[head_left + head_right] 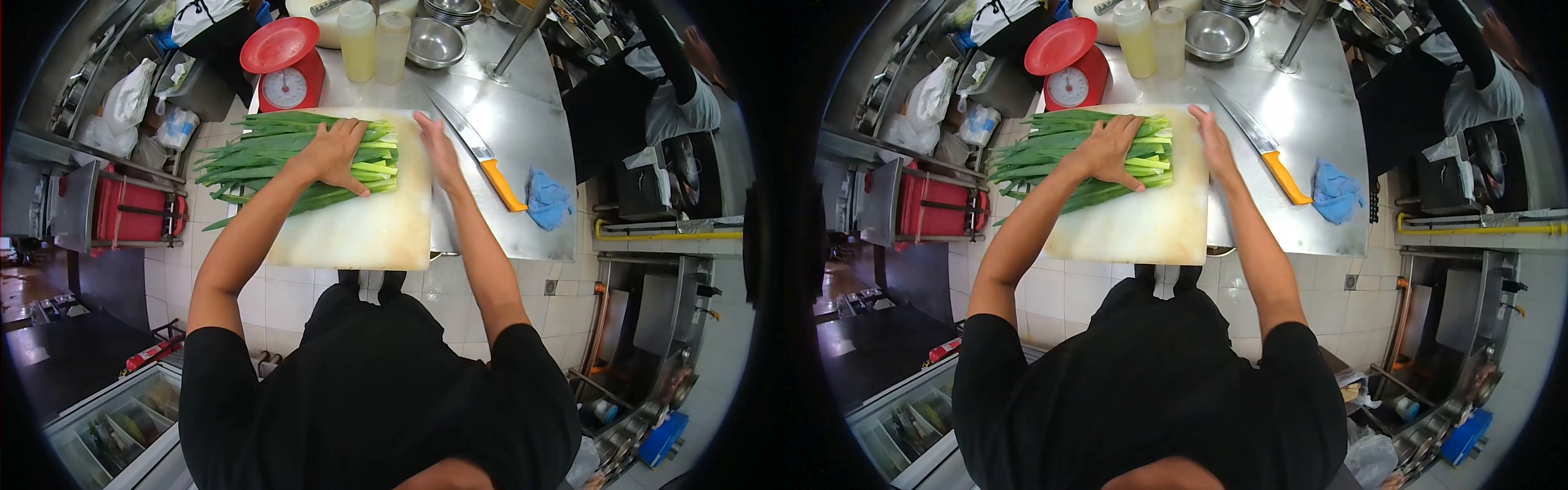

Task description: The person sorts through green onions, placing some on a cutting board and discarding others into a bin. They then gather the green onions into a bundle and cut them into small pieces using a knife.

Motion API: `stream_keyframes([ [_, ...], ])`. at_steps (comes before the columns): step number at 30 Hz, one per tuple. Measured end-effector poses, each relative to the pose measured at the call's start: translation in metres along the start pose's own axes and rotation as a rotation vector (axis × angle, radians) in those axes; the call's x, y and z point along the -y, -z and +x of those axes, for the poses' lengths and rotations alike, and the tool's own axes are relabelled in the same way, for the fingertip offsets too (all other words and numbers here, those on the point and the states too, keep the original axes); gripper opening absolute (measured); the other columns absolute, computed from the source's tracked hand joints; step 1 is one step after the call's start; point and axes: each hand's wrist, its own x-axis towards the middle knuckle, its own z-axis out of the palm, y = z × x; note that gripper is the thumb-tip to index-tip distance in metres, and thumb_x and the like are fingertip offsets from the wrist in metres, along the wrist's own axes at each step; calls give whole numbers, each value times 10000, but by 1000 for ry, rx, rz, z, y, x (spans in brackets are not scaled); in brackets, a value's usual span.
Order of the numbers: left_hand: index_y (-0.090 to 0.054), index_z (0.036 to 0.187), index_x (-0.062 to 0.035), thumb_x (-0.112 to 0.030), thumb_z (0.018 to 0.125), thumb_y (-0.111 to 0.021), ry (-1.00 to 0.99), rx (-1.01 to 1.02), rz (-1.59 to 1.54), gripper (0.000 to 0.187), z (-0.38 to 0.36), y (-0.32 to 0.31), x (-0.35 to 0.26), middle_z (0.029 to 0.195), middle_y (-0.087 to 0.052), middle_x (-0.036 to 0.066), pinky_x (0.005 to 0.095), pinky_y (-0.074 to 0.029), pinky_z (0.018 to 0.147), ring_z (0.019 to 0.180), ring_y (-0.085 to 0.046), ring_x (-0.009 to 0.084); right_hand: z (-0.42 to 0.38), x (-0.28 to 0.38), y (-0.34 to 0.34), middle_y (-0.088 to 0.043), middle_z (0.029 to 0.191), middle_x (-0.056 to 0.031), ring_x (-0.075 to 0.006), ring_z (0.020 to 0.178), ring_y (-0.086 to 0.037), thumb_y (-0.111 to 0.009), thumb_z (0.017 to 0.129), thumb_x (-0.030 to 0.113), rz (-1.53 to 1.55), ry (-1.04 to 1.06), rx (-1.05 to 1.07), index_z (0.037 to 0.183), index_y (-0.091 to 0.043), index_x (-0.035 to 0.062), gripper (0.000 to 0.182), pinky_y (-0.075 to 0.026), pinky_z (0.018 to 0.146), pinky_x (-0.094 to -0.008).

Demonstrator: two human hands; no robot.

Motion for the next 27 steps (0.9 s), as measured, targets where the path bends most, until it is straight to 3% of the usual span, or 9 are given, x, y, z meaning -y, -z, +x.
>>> stream_keyframes([
  [8, -179, 1454, 94, -759, 438, -791, 5, -5, 2, 1461, 4, -2, 8, 1546, -157, 286, 650, -250, 1084, 1458, -109, 423, 35, 8, -58, -353, 1511, -178, -263, 1425, -272, -166, 999, 622, 169, -133, 206, 1444, -381, -15, 806, -166, 1175, -347],
  [13, -165, 1453, 108, -769, 436, -785, 14, 72, 70, 1479, 9, 3, 6, 1518, -212, 291, 636, -219, 1109, 1445, -155, 420, 32, 8, -55, -377, 1499, -152, -257, 1415, -287, -165, 1007, 606, 143, -115, 261, 1442, -387, -6, 783, -219, 1156, -323],
  [15, -170, 1449, 110, -766, 435, -787, 8, 93, 79, 1475, 10, 0, 5, 1497, -252, 293, 628, -208, 1118, 1434, -189, 422, 33, 11, -46, -334, 1519, -174, -281, 1436, -257, -341, 981, 611, -39, -89, 283, 1462, -352, 7, 773, -207, 1171, -376],
  [16, -182, 1442, 114, -757, 432, -794, 1, 91, 42, 1467, 10, 0, 6, 1466, -295, 291, 617, -207, 1124, 1410, -235, 421, 27, 18, -41, -334, 1519, -174, -281, 1436, -257, -341, 981, 611, -43, -89, 279, 1462, -352, 7, 773, -207, 1171, -376],
  [18, -195, 1434, 118, -748, 429, -801, -3, 80, 3, 1459, 11, 1, 10, 1435, -339, 289, 607, -206, 1129, 1385, -281, 421, 2, 44, -34, -295, 1533, -205, -336, 1456, -205, -616, 831, 621, -797, 370, 210, 1478, -301, 1, 950, -186, 1181, -421],
  [19, -209, 1426, 121, -737, 427, -810, -11, 63, 7, 1447, 11, -1, 10, 1414, -361, 285, 601, -215, 1127, 1360, -312, 420, -9, 55, -33, -226, 1549, -232, -393, 1459, -153, -802, 620, 593, -889, 429, 269, 1496, -235, 6, 1197, -159, 1182, -487],
  [23, -227, 1415, 124, -709, 418, -833, -51, 93, 11, 1433, 9, -1, 8, 1388, -384, 289, 585, -237, 1120, 1335, -341, 416, -16, 56, -55, -163, 1557, -248, -459, 1447, -100, -898, 452, 523, -1202, 548, 461, 1500, -160, -20, 1392, -151, 1150, -597],
  [26, -207, 1421, 133, -704, 411, -837, -36, 148, 12, 1456, 8, 0, 8, 1433, -327, 316, 578, -222, 1128, 1377, -278, 437, 8, 64, -64, -165, 1548, -274, -464, 1443, -112, -905, 423, 532, -1353, 411, 509, 1493, -163, -35, 1421, -147, 1155, -587],
  [27, -207, 1421, 133, -704, 411, -837, -21, 144, 11, 1456, 8, -2, 12, 1433, -327, 316, 578, -222, 1128, 1377, -278, 437, 12, 56, -65, -233, 1505, -296, -446, 1426, -183, -917, 409, 509, -1376, 359, 531, 1471, -195, -60, 1405, -174, 1155, -563],
])
